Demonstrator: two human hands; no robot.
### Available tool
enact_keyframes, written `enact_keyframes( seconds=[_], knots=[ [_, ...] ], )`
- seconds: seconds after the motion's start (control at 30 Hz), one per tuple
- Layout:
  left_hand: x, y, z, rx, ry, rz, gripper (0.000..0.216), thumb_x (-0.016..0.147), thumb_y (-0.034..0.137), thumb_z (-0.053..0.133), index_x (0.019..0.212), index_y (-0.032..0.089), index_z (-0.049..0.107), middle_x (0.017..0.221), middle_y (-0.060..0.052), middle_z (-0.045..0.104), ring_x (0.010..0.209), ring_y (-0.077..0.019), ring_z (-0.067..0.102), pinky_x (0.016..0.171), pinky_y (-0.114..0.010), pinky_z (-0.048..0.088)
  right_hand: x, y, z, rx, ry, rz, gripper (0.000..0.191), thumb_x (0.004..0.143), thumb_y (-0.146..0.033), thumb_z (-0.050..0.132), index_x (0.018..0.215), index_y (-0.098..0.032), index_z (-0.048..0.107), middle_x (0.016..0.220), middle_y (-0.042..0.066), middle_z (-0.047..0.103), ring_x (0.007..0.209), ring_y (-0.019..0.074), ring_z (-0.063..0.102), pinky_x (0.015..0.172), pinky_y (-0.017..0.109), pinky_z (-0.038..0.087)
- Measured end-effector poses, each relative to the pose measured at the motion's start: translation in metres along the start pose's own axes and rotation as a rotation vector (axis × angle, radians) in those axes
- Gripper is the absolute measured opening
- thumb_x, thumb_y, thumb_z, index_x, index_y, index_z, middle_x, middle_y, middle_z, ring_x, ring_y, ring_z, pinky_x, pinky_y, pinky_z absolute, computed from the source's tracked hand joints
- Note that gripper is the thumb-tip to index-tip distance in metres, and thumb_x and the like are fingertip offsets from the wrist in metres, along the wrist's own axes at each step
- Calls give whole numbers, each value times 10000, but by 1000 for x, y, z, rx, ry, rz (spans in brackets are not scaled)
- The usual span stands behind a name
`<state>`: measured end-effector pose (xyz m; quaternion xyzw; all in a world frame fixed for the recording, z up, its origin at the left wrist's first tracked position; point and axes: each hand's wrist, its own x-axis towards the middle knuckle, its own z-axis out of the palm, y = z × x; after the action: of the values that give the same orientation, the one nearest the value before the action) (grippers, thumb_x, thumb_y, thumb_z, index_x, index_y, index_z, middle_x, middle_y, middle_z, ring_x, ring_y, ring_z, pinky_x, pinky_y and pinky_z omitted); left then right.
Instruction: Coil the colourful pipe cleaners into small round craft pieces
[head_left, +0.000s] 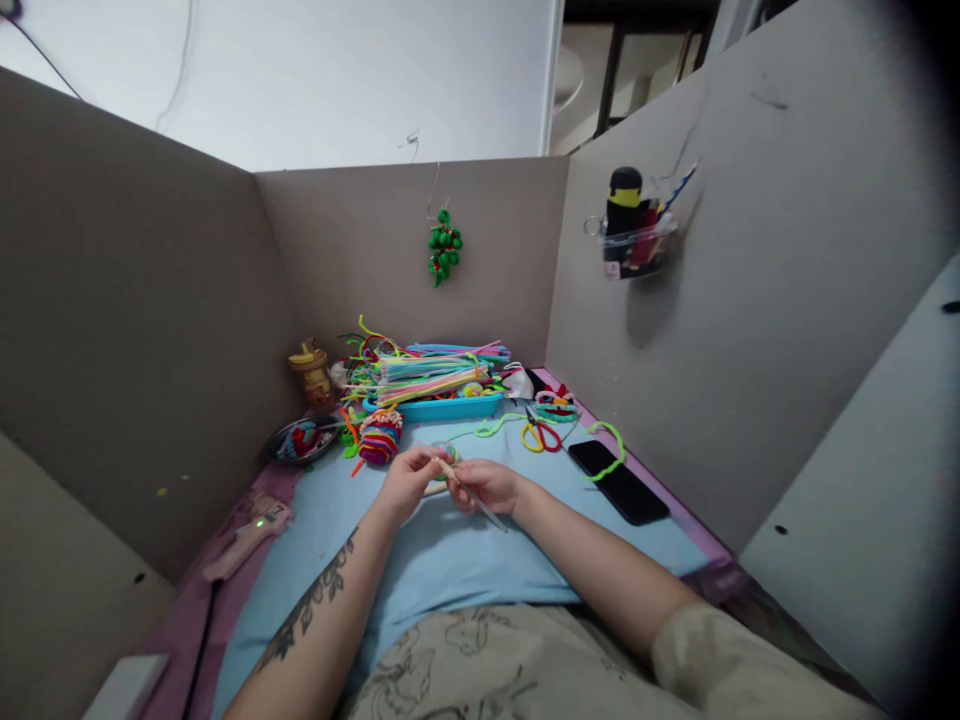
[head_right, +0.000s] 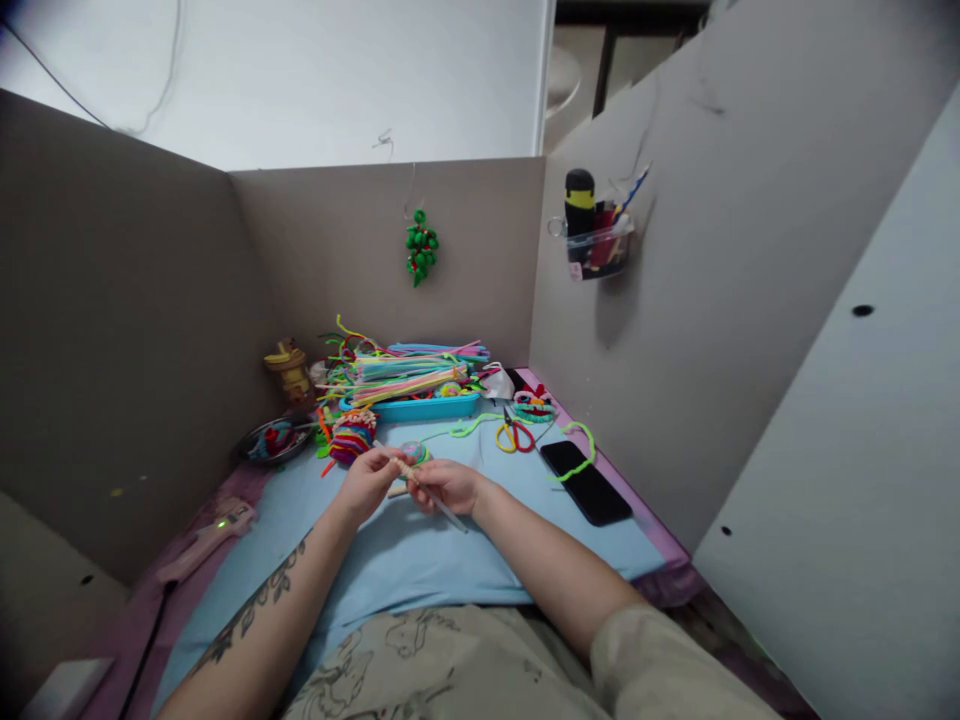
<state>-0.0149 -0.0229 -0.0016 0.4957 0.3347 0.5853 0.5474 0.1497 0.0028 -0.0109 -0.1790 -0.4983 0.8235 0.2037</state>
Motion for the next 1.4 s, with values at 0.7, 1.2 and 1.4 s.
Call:
enact_keyframes(
  seconds=[0.7, 1.2, 1.4],
  knots=[
    [5, -8, 5, 111, 263, 67, 218, 560, 298, 754, 652, 134, 645, 700, -40, 677, 622, -145, 607, 614, -255, 469, 10, 5, 8, -1331, 717, -705, 274, 867, -287, 481, 664, -171, 623, 647, 12, 591, 646, 116, 516, 625, 218, 358],
    [8, -10, 4, 77, 196, -17, 347, 525, 350, 785, 772, 126, 691, 840, -88, 695, 728, -175, 629, 636, -245, 479, 15, 6, -2, -1264, 740, -592, 298, 856, -282, 464, 611, -168, 590, 568, -10, 547, 574, 110, 486, 543, 203, 323],
    [3, 2, 3, 128, 87, 25, 285, 593, 361, 741, 769, 140, 702, 842, -81, 698, 741, -185, 625, 677, -265, 473, 7, 0, -2, -868, 579, -402, 372, 827, -422, 488, 563, -165, 542, 407, -46, 437, 409, 85, 396, 441, 198, 278]
  ],
)
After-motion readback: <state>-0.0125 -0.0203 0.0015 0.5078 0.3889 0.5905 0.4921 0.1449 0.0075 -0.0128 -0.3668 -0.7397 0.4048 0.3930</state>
